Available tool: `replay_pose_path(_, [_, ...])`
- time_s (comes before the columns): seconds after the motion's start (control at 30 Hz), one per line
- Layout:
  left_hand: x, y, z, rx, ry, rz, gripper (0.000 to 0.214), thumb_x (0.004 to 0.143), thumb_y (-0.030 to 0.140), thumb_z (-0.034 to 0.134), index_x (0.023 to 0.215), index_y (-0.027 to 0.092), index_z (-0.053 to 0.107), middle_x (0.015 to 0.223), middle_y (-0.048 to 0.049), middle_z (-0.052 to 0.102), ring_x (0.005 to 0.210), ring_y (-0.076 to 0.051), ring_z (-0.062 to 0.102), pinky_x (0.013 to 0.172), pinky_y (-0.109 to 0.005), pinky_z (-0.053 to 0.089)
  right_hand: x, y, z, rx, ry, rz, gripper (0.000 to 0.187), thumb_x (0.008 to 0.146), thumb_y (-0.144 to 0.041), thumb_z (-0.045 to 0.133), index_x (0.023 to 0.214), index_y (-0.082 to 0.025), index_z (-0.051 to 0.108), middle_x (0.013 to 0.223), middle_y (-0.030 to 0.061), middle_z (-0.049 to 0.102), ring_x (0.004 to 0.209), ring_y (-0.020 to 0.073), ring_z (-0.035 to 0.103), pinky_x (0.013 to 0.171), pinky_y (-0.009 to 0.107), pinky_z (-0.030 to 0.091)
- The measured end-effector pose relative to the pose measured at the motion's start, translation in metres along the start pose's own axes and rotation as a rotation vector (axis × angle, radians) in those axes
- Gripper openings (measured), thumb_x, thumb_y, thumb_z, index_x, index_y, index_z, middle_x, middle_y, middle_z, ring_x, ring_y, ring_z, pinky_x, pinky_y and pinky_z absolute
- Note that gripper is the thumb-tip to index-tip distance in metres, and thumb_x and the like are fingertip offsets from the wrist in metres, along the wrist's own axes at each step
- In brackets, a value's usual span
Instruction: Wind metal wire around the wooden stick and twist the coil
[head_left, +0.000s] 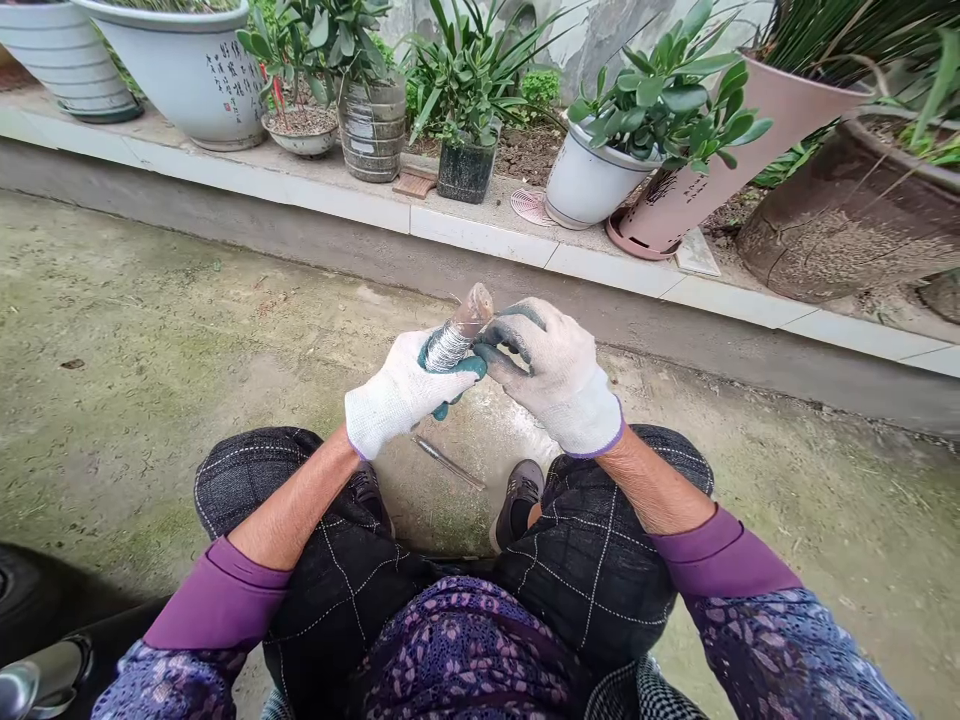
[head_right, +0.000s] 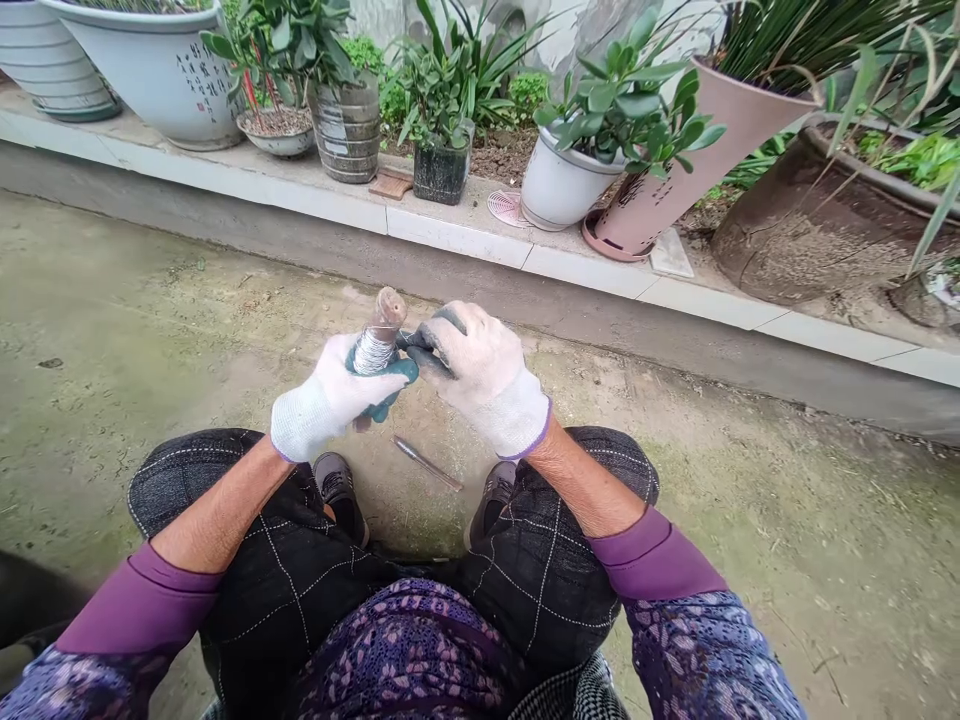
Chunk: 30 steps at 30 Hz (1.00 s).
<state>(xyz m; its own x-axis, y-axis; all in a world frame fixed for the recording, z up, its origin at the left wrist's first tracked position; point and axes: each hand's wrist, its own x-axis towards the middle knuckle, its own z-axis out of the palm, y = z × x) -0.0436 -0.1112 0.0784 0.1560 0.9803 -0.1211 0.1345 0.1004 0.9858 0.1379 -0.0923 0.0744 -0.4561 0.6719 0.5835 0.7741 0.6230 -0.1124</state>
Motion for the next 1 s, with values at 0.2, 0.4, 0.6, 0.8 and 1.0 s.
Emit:
replay_pose_path(0.2, [0.002, 0.0, -0.002, -0.001, -0.055, -0.005, 0.013, 0.066, 0.02, 0.074, 0.07, 0.016, 0.063, 0.048, 0.0039, 0.055, 0.036, -0.006, 0.046, 0.033, -0.014, 0.037, -0.001, 0.0, 0.002, -0.035, -0.028, 0.0, 0.014, 0.088, -0.026, 0.057, 0.098, -0.021, 0.066, 0.094, 0.0078, 0.062, 0.082, 0.0213, 0.053, 0.067, 0.033, 0.041])
replay_pose_path(0.4, [-0.001, 0.004, -0.003, 0.032, -0.132, -0.008, 0.014, 0.068, 0.022, 0.073, 0.069, 0.016, 0.061, 0.048, 0.0033, 0.055, 0.036, -0.006, 0.047, 0.033, -0.015, 0.038, 0.003, -0.002, -0.004, 0.005, -0.091, 0.009, 0.012, 0.088, -0.025, 0.055, 0.087, -0.02, 0.065, 0.085, 0.006, 0.061, 0.073, 0.0179, 0.052, 0.064, 0.031, 0.039])
replay_pose_path(0.6, [0.004, -0.004, 0.0, -0.179, -0.094, -0.014, 0.021, 0.068, 0.033, 0.072, 0.076, 0.016, 0.063, 0.046, 0.0061, 0.05, 0.033, -0.006, 0.042, 0.033, -0.018, 0.037, 0.004, -0.003, -0.009, 0.409, -0.048, 0.175, 0.007, 0.081, -0.023, 0.059, 0.082, -0.019, 0.064, 0.082, 0.0036, 0.063, 0.074, 0.0167, 0.054, 0.068, 0.031, 0.044])
replay_pose_path(0.8, [0.014, -0.01, 0.001, -0.315, 0.085, 0.011, 0.029, 0.064, 0.035, 0.072, 0.085, 0.015, 0.067, 0.042, 0.0089, 0.044, 0.031, -0.007, 0.037, 0.032, -0.02, 0.034, 0.005, -0.005, -0.004, 1.123, -0.118, 0.572, 0.018, 0.08, -0.036, 0.065, 0.082, -0.018, 0.062, 0.066, -0.0013, 0.058, 0.055, 0.0117, 0.051, 0.051, 0.026, 0.044])
replay_pose_path(1.0, [0.007, -0.005, 0.0, -0.15, 0.126, -0.003, 0.028, 0.065, 0.032, 0.074, 0.087, 0.015, 0.07, 0.048, 0.0049, 0.054, 0.031, -0.009, 0.045, 0.031, -0.019, 0.034, 0.007, -0.003, -0.001, 1.535, -0.335, 0.648, 0.036, 0.078, -0.047, 0.073, 0.069, -0.02, 0.051, 0.058, -0.0046, 0.046, 0.048, 0.0086, 0.044, 0.043, 0.024, 0.039])
